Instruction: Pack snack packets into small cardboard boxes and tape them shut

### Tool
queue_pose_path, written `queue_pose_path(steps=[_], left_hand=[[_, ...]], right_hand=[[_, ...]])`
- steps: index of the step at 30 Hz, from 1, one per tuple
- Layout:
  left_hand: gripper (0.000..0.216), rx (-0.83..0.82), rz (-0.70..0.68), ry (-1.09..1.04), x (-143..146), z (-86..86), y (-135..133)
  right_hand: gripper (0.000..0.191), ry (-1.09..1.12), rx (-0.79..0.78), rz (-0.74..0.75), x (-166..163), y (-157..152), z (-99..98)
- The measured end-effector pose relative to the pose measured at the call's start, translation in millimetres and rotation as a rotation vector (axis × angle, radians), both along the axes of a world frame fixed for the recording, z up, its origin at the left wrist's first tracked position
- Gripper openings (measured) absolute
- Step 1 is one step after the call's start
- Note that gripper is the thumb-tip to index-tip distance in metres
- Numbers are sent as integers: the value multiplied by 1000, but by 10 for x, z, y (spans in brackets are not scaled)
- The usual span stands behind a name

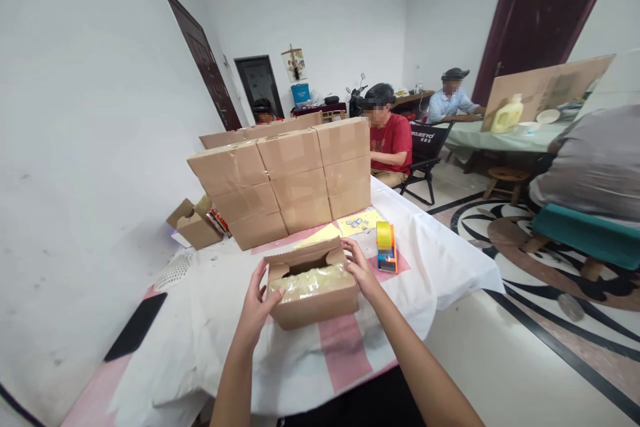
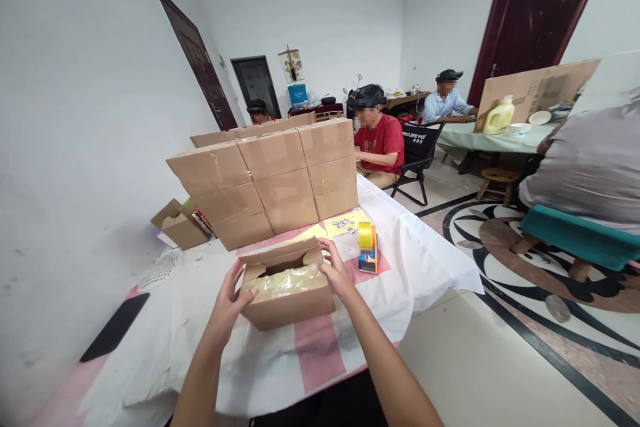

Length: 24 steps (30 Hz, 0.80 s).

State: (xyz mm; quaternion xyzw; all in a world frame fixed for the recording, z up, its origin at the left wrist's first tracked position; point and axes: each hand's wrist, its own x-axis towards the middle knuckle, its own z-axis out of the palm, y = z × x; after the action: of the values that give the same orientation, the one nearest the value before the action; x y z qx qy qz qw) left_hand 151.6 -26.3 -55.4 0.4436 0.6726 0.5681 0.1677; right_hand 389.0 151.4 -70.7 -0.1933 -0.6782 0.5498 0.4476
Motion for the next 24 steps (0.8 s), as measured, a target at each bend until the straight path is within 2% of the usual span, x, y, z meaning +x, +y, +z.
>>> queue_pose_path(steps=[3, 6, 9, 13, 16, 20, 24], left_hand=[[63, -90, 55, 313, 50, 195, -56], [46, -182, 6, 621, 192, 312, -66], [41, -267, -63, 782, 357, 288, -39], [51, -250, -21, 879, 457, 156, -60], [52, -278, 10, 902, 455, 84, -131], [56, -283, 36, 925, 463, 57, -186], [53, -322, 58, 919, 512, 97, -149]], right_hand=[[52, -37, 86, -36, -5, 54, -18], [33, -6, 113, -30, -4, 53, -85], [37, 20, 102, -39, 20, 8, -166], [54, 1, 74, -53, 113, -76, -259], [54, -14, 56, -121, 251, -133, -339], [46, 46, 64, -321, 524, -158, -431], [37, 119, 91, -547, 817, -26, -417]])
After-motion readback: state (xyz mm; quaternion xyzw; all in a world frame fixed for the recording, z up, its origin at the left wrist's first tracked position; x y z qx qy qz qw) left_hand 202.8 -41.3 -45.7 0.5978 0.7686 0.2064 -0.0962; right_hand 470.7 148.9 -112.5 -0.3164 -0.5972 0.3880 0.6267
